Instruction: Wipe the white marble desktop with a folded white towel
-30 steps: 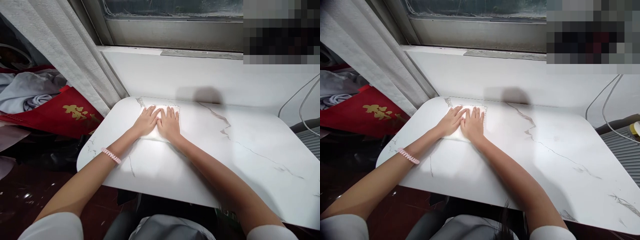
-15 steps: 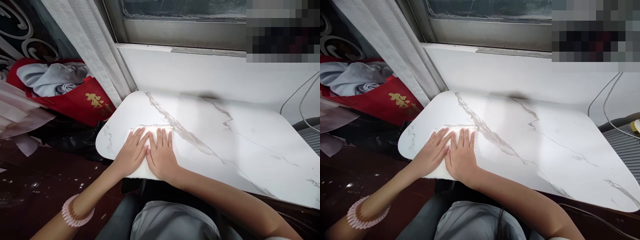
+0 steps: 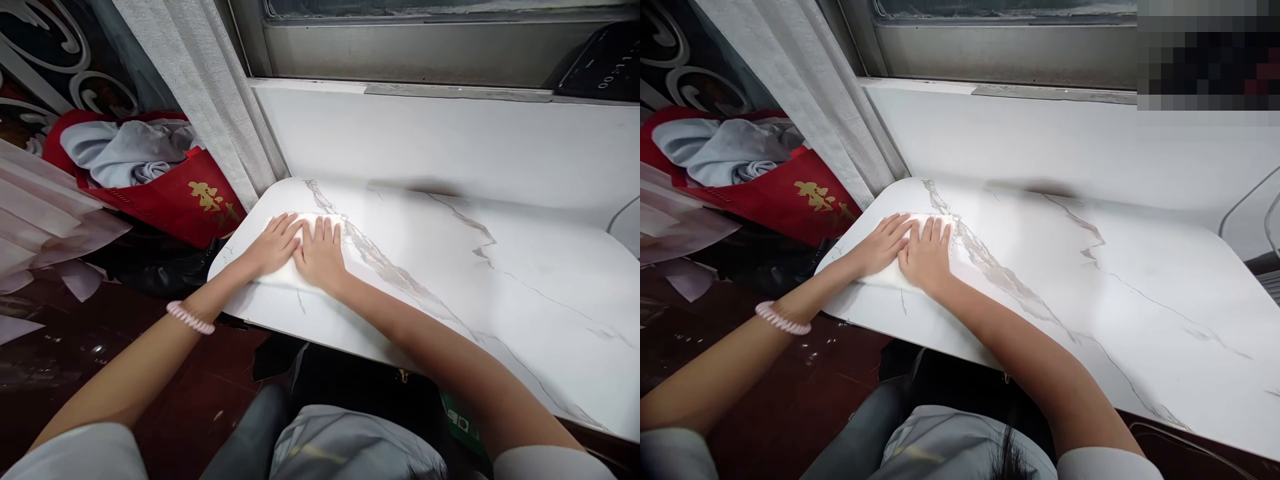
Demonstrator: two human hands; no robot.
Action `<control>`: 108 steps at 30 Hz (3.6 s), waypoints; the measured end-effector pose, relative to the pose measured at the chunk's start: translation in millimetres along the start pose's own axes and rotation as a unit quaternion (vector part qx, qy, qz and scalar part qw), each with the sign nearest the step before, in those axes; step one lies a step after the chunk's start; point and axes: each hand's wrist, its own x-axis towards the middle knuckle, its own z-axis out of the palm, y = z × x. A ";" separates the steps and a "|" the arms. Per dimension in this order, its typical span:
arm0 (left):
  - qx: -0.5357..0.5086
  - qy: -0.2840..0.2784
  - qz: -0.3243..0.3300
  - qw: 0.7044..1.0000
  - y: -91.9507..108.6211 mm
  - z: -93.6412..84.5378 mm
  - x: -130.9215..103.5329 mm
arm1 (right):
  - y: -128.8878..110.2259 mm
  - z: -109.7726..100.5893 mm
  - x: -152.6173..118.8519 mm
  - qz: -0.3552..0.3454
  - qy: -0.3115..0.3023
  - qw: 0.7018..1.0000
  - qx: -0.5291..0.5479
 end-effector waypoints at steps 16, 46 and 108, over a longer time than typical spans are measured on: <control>-0.002 0.005 0.042 0.999 -91.8 -8.7 165.4 | 40.6 26.9 162.4 0.077 0.064 0.995 -0.025; -0.012 0.042 0.002 0.999 -20.0 0.3 -55.0 | -46.5 17.7 -25.5 -0.016 0.036 0.999 0.016; -0.002 0.050 -0.003 0.999 138.8 27.4 -19.0 | 66.4 -45.2 -99.4 0.010 -0.017 0.996 -0.091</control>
